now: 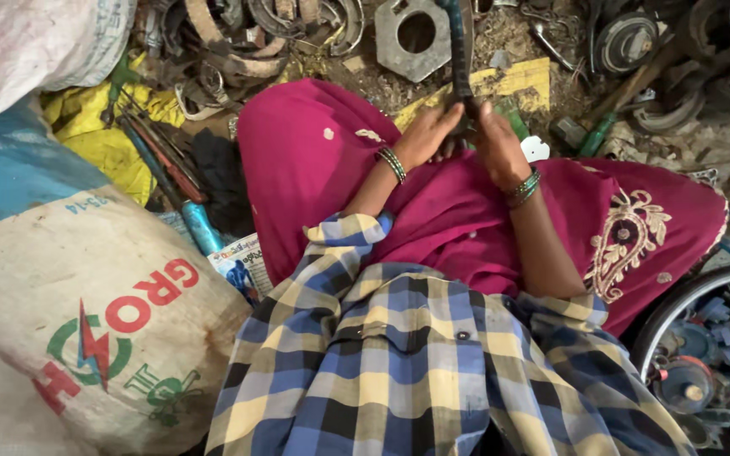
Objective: The person sits on the floor and uses a hammer and pliers to repeatedly strike and adjust a curved metal part. They reposition the part several times and continue hammering it against a metal base plate.
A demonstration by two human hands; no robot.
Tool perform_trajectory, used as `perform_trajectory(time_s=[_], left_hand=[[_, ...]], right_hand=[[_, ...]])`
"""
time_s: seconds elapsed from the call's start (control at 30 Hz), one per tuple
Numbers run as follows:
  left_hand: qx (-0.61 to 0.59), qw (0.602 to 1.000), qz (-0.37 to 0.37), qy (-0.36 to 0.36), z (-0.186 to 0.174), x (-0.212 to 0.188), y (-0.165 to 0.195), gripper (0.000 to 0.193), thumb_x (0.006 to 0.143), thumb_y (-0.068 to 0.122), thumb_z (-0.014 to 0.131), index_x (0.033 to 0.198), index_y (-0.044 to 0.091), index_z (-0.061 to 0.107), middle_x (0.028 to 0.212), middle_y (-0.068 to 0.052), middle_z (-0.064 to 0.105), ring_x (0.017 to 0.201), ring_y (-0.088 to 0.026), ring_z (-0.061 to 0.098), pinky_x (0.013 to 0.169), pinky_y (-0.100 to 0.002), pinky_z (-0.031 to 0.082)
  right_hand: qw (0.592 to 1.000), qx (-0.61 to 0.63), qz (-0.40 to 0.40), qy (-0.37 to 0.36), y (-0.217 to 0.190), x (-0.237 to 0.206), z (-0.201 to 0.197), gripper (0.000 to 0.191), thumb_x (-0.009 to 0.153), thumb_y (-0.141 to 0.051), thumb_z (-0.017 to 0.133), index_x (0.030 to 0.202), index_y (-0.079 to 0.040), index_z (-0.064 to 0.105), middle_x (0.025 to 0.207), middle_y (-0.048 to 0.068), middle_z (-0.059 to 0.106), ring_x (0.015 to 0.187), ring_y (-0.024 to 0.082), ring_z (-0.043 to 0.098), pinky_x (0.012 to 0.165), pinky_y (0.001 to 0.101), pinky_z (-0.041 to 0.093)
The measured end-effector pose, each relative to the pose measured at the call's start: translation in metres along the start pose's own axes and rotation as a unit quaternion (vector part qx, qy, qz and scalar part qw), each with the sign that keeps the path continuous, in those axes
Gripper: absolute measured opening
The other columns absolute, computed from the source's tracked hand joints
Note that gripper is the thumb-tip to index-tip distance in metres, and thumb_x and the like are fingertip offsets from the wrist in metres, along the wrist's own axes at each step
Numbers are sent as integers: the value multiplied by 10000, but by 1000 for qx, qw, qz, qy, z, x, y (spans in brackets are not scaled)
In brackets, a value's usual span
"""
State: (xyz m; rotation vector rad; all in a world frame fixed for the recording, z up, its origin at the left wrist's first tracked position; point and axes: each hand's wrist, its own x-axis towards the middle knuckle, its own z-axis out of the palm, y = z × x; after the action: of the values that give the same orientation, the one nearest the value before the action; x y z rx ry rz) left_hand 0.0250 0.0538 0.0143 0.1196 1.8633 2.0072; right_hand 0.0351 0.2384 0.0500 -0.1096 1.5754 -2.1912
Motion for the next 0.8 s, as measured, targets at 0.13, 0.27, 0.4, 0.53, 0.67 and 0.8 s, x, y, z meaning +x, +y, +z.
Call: perform_trajectory(time_s=[0.13,0.27,0.4,0.53,0.67,0.8], left_hand=[[449,878,122,114,17,-2,7,301,1093,440,637,997,163,708,769,-82,718,692,-297,703,593,-460,524],[441,869,60,215,22,-15,33,488,897,448,738,1252,128,637,1072,-134,707,938,-314,710,761,-433,575],[402,839,245,272,16,-21,62,755,787,456,777,1455,183,553,1567,-143,397,1404,-343,483,1134,-464,461],[440,789,343,256,10,-22,76,604,948,476,761,1499,368,538,1691,-84,248,1592,-322,226,1324,-543,218],[462,753,349,314,16,-24,79,315,1015,382,683,1327,342,668,1624,3,390,1568,-234,302,1349,-536,166],[393,797,312,337,22,-17,88,218,1066,320,604,1181,187,732,1387,10,676,1394,-209,585,1338,-500,242]], right_hand=[[996,73,-9,51,-6,-5,9,371,1109,-160,576,1436,15,547,1270,75,645,1156,175,612,1017,314,523],[995,16,-73,59,-11,-6,15,377,1084,-108,579,1438,-5,498,1337,61,608,1204,162,610,1026,315,540],[996,-35,-60,52,-29,-13,21,372,1083,-148,543,1425,-18,477,1309,35,594,1128,131,614,923,293,558],[990,-92,-103,14,-45,-22,29,354,1173,-165,506,1485,2,506,1211,50,597,995,111,560,880,268,500],[991,-88,-100,-7,-50,-25,36,381,1072,-74,532,1437,4,456,1189,42,567,959,106,548,838,270,492],[997,-26,-55,38,-49,-25,46,415,945,-40,464,1360,-16,452,1016,32,537,795,102,517,692,248,465]])
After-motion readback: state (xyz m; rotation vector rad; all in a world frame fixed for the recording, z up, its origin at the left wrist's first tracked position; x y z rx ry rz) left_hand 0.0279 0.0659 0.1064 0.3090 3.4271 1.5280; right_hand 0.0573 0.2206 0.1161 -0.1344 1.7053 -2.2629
